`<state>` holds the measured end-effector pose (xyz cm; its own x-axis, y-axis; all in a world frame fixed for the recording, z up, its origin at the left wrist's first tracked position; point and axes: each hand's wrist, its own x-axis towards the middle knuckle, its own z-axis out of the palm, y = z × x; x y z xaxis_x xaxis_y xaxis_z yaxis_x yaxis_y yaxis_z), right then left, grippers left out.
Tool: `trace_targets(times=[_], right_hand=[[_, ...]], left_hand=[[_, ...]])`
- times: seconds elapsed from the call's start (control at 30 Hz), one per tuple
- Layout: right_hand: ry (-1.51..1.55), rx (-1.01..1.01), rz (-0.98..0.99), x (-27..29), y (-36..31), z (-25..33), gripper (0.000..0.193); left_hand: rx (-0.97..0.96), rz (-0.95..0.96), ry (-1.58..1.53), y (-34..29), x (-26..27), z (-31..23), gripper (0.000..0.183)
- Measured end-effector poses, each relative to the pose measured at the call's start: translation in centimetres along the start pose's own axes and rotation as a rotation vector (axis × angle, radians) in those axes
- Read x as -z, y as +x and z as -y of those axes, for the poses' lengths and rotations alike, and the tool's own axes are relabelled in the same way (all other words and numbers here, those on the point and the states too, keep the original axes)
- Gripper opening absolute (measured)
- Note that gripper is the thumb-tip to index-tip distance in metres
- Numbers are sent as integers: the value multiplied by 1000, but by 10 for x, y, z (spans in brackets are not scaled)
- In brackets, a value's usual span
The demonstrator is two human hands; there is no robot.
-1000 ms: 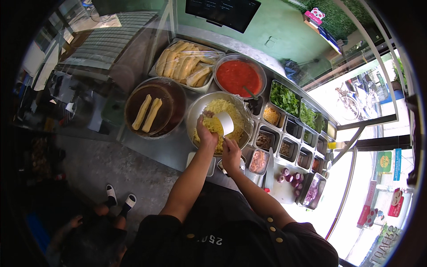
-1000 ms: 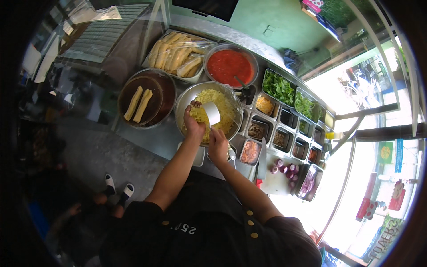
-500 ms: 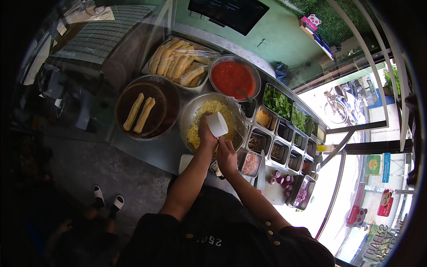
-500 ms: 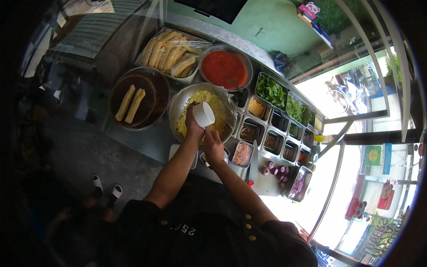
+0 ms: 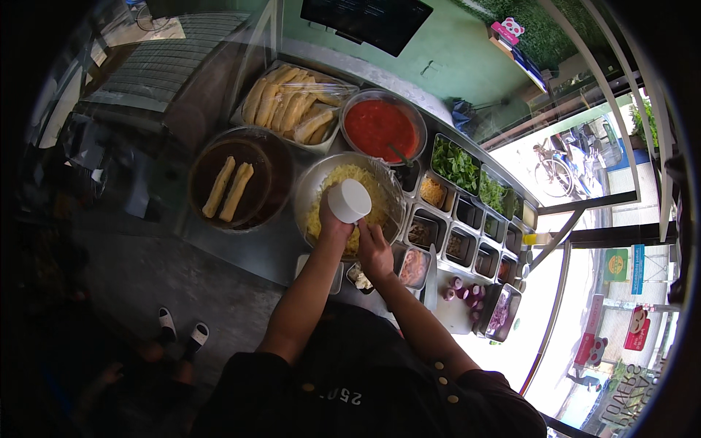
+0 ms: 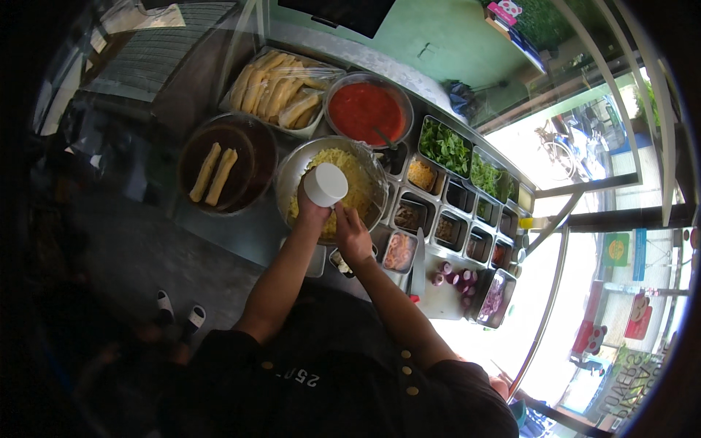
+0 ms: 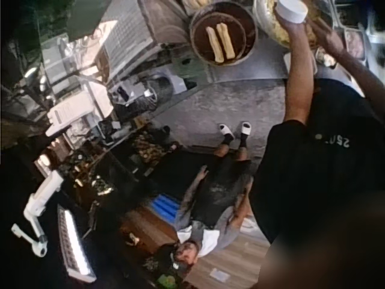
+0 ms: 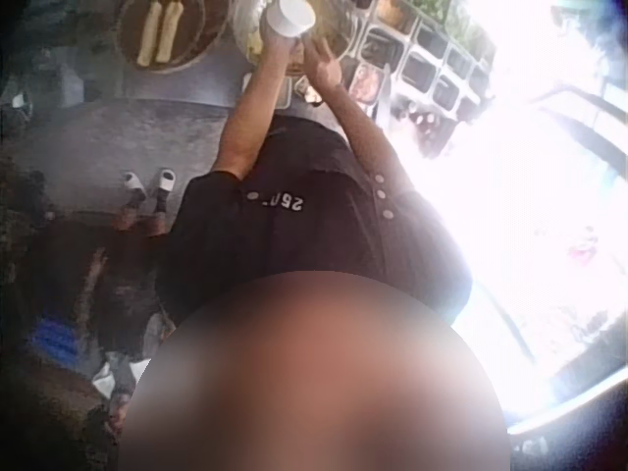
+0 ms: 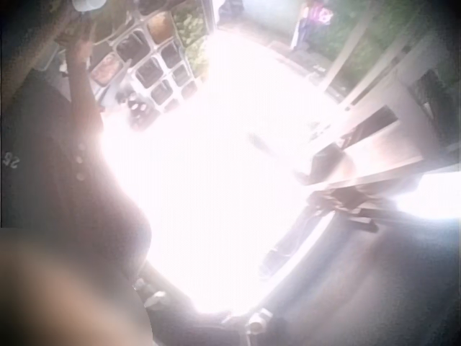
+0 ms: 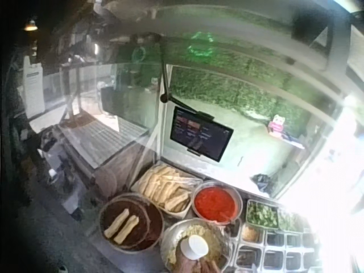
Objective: The person places torn basil leaves, shredded cheese, and sliced tomatoes onto a pizza base on a countertop. A coworker moves the pizza on a peel to the oven. The person then retrieves a container from a refrigerator.
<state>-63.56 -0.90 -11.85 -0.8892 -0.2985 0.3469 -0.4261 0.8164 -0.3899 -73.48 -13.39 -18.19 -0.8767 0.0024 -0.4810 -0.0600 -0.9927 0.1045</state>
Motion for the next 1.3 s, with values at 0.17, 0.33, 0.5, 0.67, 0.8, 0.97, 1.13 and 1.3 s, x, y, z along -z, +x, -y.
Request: trace_targets(times=[0.17, 0.33, 0.5, 0.67, 0.8, 0.97, 1.13, 1.3], right_hand=[[36, 40, -79, 0, 3, 6, 54], [45, -1, -116, -1, 3, 10, 53], [110, -95, -122, -4, -1, 14, 55], [96, -42, -175, -5, 1, 20, 54], [143, -51, -214, 2, 4, 29, 48], [328, -351, -284, 19, 6, 38, 28], [389, -571, -114, 35, -14, 17, 23], [327, -710, 105, 16, -20, -6, 26]], left_hand=[[64, 71, -45, 0, 3, -5, 34], [55, -30, 22, 1, -1, -8, 37], [30, 145, 134, 3, 1, -21, 35], [141, 117, 82, 1, 7, -19, 35], [219, 152, 113, 2, 9, -20, 34], [246, 123, 16, 13, 23, -28, 41], [321, 342, -27, 23, 41, -58, 33], [307, 113, -45, 19, 30, -80, 24]])
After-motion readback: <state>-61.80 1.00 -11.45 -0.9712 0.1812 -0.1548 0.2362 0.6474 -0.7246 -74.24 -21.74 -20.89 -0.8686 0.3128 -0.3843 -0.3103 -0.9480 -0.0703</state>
